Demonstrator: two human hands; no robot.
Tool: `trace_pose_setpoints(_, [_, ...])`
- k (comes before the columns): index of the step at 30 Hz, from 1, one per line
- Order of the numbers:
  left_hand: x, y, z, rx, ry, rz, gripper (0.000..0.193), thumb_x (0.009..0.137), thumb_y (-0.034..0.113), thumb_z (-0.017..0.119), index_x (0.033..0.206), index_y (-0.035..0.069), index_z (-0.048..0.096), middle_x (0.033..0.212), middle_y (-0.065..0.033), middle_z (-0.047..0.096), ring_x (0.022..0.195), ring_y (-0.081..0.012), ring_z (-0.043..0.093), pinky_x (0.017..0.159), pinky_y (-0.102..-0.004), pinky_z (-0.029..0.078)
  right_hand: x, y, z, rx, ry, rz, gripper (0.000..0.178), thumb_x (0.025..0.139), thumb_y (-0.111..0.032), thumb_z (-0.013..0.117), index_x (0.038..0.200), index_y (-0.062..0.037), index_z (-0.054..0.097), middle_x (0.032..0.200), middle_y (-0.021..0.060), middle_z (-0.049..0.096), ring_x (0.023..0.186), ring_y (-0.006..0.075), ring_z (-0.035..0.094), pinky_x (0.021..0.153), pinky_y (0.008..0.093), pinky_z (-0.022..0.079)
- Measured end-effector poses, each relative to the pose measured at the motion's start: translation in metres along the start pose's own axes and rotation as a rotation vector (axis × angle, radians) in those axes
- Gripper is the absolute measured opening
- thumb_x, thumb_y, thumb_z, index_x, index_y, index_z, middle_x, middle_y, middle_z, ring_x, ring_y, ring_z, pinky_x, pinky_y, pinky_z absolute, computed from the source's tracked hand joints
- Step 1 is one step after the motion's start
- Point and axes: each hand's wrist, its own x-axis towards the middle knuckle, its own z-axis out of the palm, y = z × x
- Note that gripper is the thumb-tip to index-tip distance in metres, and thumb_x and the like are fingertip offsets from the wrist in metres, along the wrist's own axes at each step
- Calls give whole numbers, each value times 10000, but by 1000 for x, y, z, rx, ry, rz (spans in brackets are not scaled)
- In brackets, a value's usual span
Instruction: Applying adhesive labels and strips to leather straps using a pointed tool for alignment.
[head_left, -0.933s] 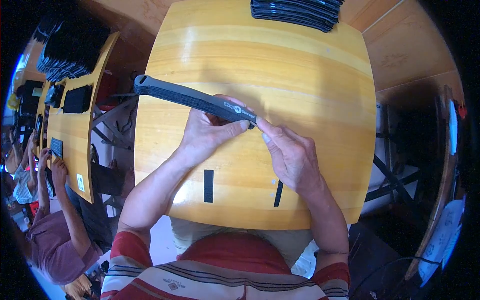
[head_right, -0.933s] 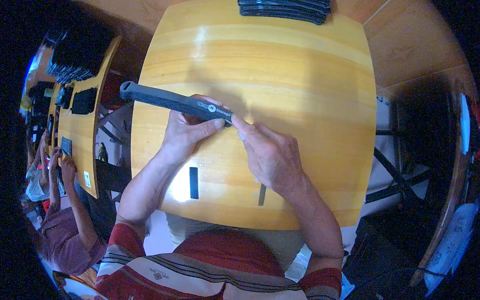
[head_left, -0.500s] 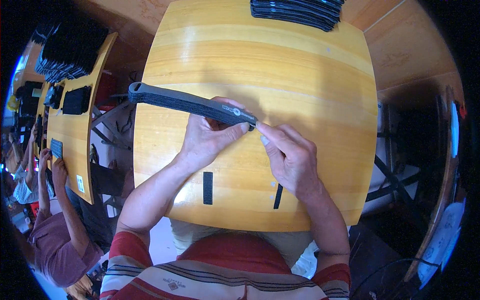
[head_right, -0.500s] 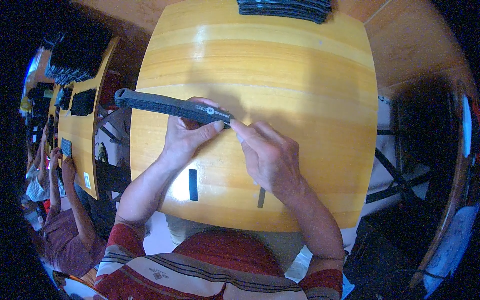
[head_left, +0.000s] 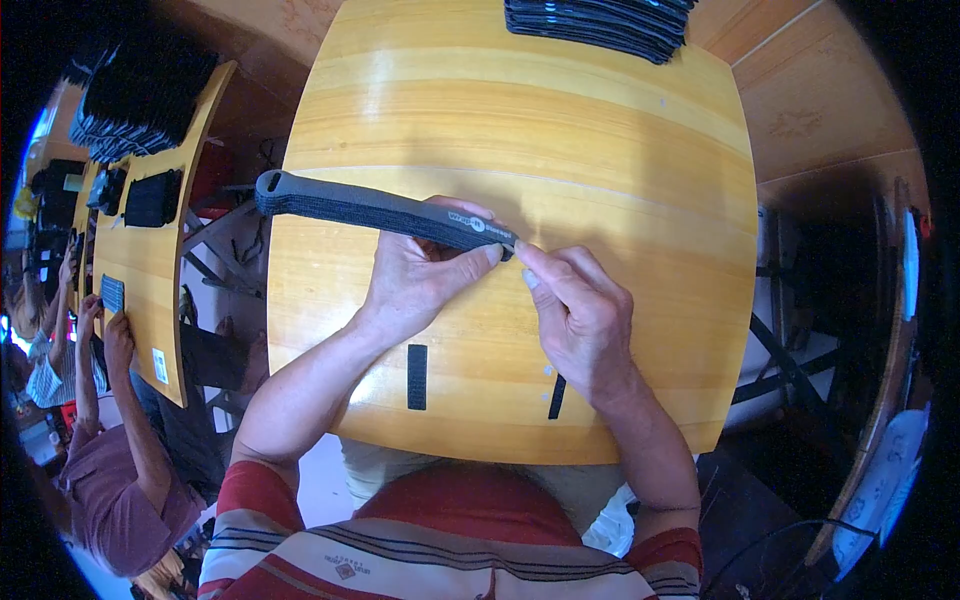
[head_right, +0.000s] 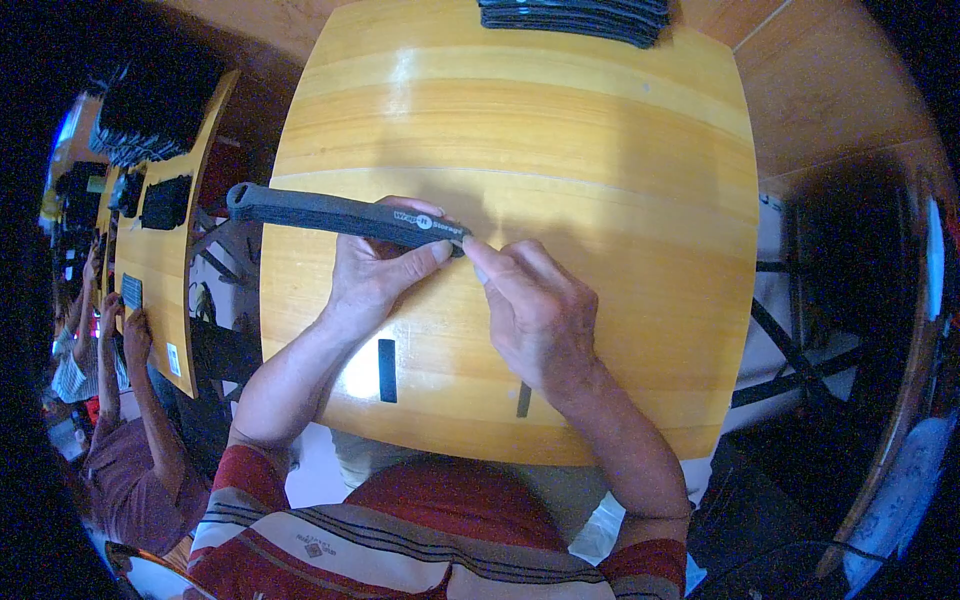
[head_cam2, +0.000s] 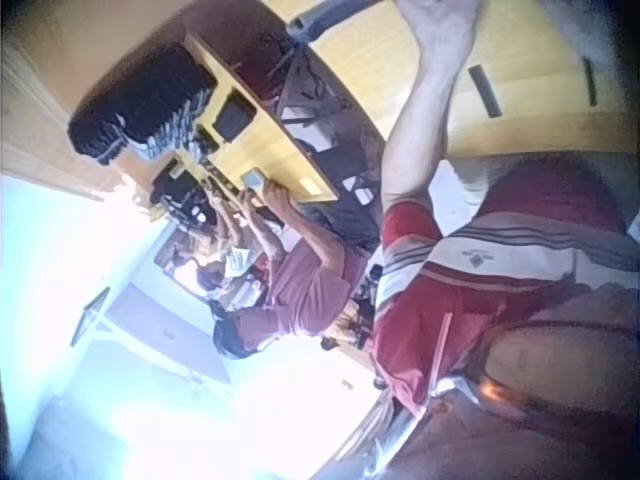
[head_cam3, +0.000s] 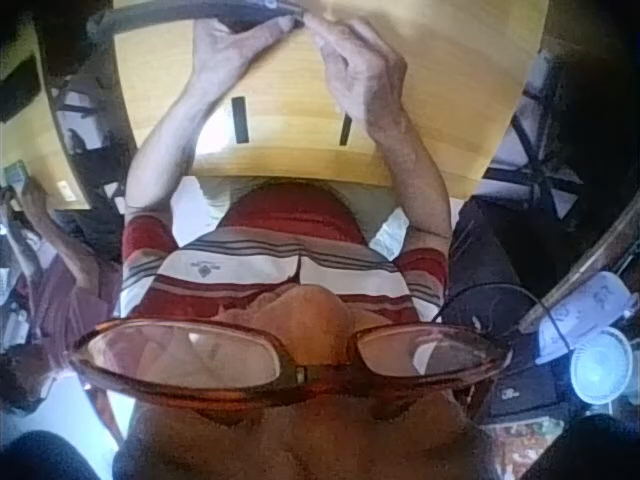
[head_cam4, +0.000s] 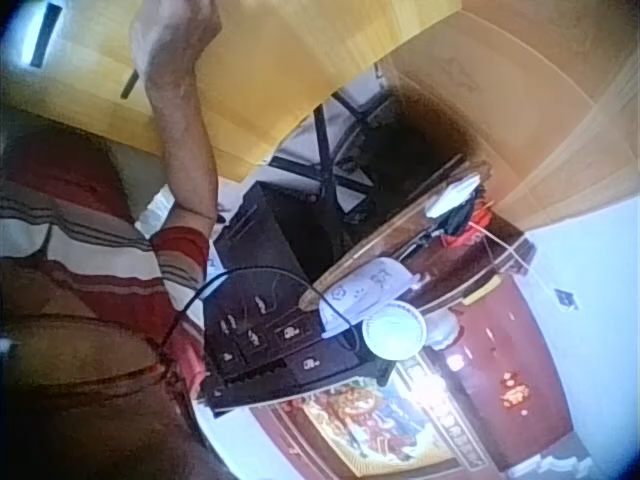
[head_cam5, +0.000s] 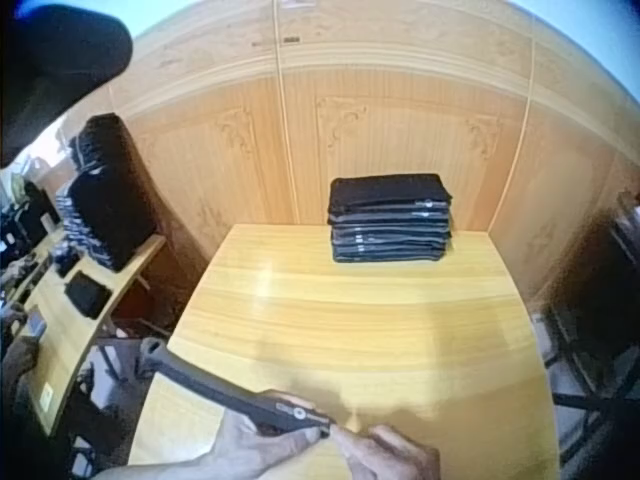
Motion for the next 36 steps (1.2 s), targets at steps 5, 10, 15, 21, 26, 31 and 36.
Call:
trace_pose_setpoints(5, [0, 2, 2, 43, 18, -6, 253, 853, -32, 737, 1079, -1, 628, 957, -61, 699, 891, -103, 656, 798, -253, 546, 0, -3, 0, -27, -3, 21, 319, 834, 18, 662, 1133, -81, 708, 828, 94, 634, 702, 274, 661, 596, 385, 536])
trace_pose_setpoints(10, [-3, 4, 6, 106, 66, 2, 239, 860, -11, 746, 1068, -4, 629, 941, -43, 692, 869, -85, 636, 773, -239, 532, 0, -7, -3, -87, -15, 32, 332, 841, 77, 670, 1145, -48, 712, 819, 122, 639, 680, 251, 661, 600, 334, 524])
trace_pose_setpoints(15, [-4, 2, 9, 77, 66, 19, 239, 866, -7, 743, 1073, -11, 624, 945, -42, 691, 881, -87, 637, 777, -236, 532, -2, -6, -4, -199, -21, 10, 350, 816, 74, 680, 1140, -53, 713, 802, 112, 626, 675, 272, 658, 602, 352, 529])
trace_pose_setpoints(21, [-2, 0, 3, 56, 2, -22, 258, 874, -13, 733, 1102, -5, 613, 971, -55, 691, 911, -108, 653, 809, -255, 549, -1, -7, -5, -258, -20, -18, 337, 821, 74, 682, 1136, -45, 714, 809, 122, 640, 671, 266, 661, 593, 354, 528])
trace_pose_setpoints(26, [0, 3, -5, -54, -66, -84, 269, 874, 7, 744, 1109, 14, 616, 970, -54, 688, 918, -124, 665, 817, -274, 566, -1, 0, -4, -48, -1, -15, 306, 843, 76, 688, 1127, -33, 719, 828, 151, 679, 703, 258, 691, 600, 335, 539])
trace_pose_setpoints(31, [6, 8, -16, -153, -209, -187, 301, 853, 57, 784, 1104, 33, 619, 974, -44, 678, 898, -134, 670, 758, -278, 575, 1, 9, -8, 27, -43, -80, 319, 830, 53, 670, 1133, -41, 704, 836, 142, 677, 718, 281, 684, 613, 369, 544])
trace_pose_setpoints(36, [4, 11, -11, -165, -172, -205, 305, 840, 70, 801, 1088, 37, 626, 969, -43, 682, 882, -133, 666, 766, -274, 563, 3, 7, -11, 28, -94, -120, 314, 845, 60, 704, 1149, -20, 700, 828, 167, 685, 709, 260, 698, 619, 332, 550])
